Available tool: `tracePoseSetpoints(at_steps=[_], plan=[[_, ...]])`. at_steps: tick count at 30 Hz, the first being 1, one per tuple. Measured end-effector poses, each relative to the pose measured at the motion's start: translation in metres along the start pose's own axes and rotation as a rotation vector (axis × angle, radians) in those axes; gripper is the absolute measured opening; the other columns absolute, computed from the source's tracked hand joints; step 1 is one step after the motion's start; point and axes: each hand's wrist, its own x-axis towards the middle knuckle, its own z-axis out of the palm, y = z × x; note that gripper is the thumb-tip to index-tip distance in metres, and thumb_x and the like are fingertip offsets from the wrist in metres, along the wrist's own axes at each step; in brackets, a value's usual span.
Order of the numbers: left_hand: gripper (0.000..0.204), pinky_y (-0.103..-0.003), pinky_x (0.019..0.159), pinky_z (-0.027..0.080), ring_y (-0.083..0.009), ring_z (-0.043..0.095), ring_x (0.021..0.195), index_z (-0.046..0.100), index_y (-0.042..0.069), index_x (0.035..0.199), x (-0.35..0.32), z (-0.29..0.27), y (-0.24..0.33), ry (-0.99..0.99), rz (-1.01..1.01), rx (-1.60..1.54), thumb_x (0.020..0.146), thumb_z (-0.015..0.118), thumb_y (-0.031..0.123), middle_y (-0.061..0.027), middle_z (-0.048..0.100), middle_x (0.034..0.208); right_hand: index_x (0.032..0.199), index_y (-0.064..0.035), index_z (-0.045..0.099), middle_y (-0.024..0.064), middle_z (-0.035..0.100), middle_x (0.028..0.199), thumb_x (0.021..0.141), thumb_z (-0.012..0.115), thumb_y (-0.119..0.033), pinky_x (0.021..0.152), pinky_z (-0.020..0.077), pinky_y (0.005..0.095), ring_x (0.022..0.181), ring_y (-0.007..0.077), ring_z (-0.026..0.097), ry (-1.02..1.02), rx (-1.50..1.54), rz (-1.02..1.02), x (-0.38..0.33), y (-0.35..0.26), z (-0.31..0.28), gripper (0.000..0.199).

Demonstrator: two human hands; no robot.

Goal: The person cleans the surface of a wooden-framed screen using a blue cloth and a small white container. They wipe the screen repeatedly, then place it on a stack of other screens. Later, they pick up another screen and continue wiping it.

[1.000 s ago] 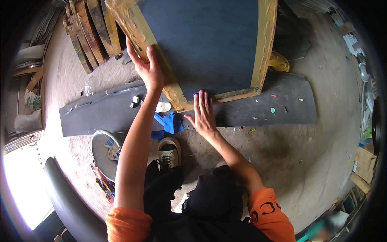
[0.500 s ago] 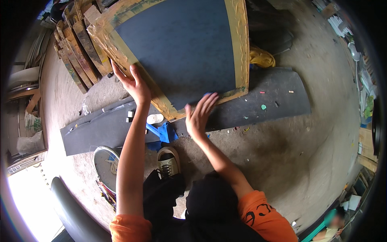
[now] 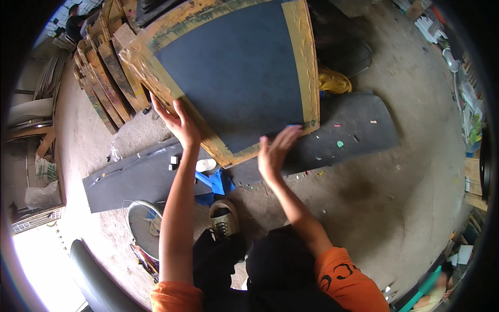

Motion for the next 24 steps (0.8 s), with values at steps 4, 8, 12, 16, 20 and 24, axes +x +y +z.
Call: tracePoseSetpoints(at_steps=[4,8,12,16,20,24], plan=[[0.054,-0.031,0.101,0.024,-0.0208,0.031,0.123,0.015,0.01,0.139,-0.003,0.006,0.005,-0.008,-0.026,-0.04,0.093,0.042,0.018,-0.0127,0.024,0.141,0.134,0.0106,0.0,0.0311,-0.005,0.139,0.088,0.038,-0.046,0.104,0.0015,0.0542,0.13,0.0427,-0.007,0.257,-0.055,0.152,0.1,-0.027,-0.015,0.082],[0.053,-0.03,0.099,0.026,-0.0191,0.033,0.121,0.016,0.01,0.139,-0.002,0.007,0.005,0.001,-0.028,-0.047,0.093,0.041,0.017,-0.0115,0.024,0.141,0.132,0.013,0.007,0.0316,0.002,0.139,0.087,0.04,-0.044,0.105,0.0055,0.052,0.131,0.0428,0.001,0.307,-0.085,-0.071,0.154,-0.112,-0.022,0.08],[0.052,-0.029,0.098,0.027,-0.0197,0.034,0.12,0.017,0.011,0.138,-0.002,0.007,0.007,0.008,-0.021,-0.03,0.093,0.041,0.016,-0.0128,0.024,0.14,0.134,0.0112,0.009,0.0301,0.004,0.14,0.087,0.043,-0.041,0.105,0.008,0.0504,0.131,0.0427,0.004,0.05,-0.081,-0.231,0.088,-0.096,-0.011,0.078],[0.051,-0.032,0.099,0.026,-0.0238,0.033,0.121,0.018,0.007,0.137,-0.003,0.009,0.008,0.009,-0.032,-0.063,0.093,0.041,0.022,-0.0156,0.028,0.136,0.134,0.0082,-0.004,0.0304,-0.008,0.139,0.087,0.037,-0.049,0.104,0.0008,0.0535,0.13,0.0435,-0.008,0.029,0.013,0.104,0.004,0.0,0.0,0.085],[0.05,-0.032,0.098,0.027,-0.0238,0.034,0.119,0.02,0.005,0.136,-0.006,0.009,0.011,0.019,-0.051,-0.073,0.093,0.039,0.024,-0.0162,0.029,0.133,0.135,0.0083,-0.001,0.0299,-0.003,0.14,0.089,0.034,-0.047,0.105,0.0047,0.0513,0.131,0.0415,-0.001,0.254,-0.087,0.171,0.091,-0.015,-0.018,0.08],[0.047,-0.028,0.079,0.038,-0.0168,0.047,0.093,0.02,0.011,0.136,-0.004,0.008,0.004,0.018,-0.096,-0.005,0.093,0.039,0.02,-0.013,0.047,0.112,0.134,0.0094,0.005,0.0274,0.005,0.141,0.089,0.036,-0.044,0.106,0.0082,0.0499,0.131,0.0394,0.008,0.391,-0.058,0.035,0.19,-0.09,-0.037,0.076]])
